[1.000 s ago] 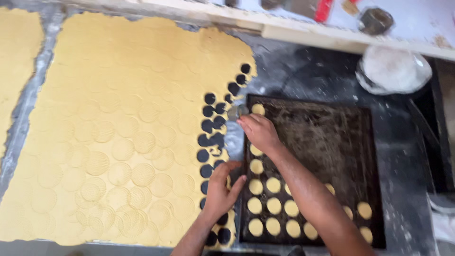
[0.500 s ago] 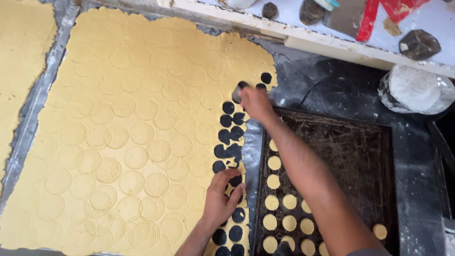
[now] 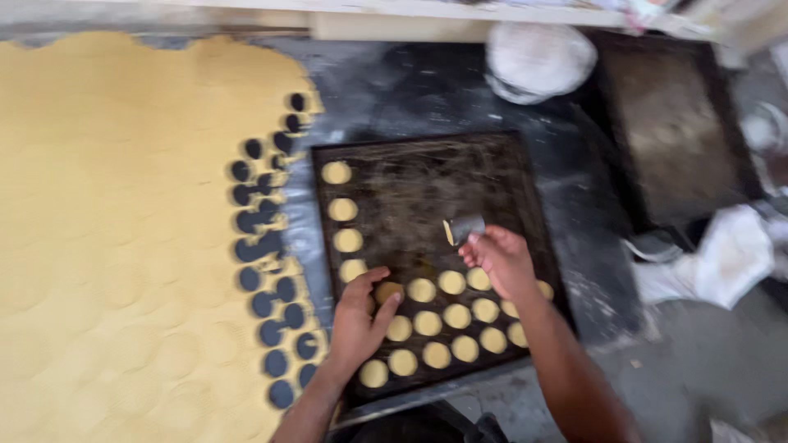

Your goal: The person picks up circular pieces of dough from a floured table and arranges them in rows on a metal baking tray using a small metal cylinder tool.

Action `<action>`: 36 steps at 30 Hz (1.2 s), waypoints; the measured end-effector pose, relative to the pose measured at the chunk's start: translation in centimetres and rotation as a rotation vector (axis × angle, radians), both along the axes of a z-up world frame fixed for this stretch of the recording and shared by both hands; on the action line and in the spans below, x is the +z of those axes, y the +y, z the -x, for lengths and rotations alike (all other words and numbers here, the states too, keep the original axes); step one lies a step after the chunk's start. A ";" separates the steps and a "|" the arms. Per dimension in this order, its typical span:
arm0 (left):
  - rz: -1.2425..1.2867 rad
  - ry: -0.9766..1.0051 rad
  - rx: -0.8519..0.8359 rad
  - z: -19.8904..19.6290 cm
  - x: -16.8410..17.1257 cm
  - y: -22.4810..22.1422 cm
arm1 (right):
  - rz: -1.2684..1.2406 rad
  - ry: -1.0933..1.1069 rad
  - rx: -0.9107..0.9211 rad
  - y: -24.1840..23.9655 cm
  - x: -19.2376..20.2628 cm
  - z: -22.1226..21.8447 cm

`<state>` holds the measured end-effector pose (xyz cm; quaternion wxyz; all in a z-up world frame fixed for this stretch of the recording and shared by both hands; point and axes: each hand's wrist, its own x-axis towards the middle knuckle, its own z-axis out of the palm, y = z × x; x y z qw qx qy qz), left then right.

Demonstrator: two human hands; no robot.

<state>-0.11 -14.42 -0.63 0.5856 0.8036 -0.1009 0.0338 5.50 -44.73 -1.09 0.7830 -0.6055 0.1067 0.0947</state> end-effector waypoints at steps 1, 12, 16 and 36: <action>-0.016 0.008 -0.032 0.3 -0.3 -1.3 | 0.114 -0.035 -0.064 -1.2 0.2 2.4; -0.422 -0.091 -0.259 0.1 -3.2 -13.7 | 1.493 -0.814 -0.243 -6.2 -0.7 12.5; -0.506 -0.121 -0.257 -0.8 -3.5 -14.2 | 1.173 -0.541 -0.301 -7.4 -1.4 10.8; 0.003 -0.024 0.094 1.8 1.3 0.0 | 0.998 -0.844 0.112 7.0 0.8 -0.4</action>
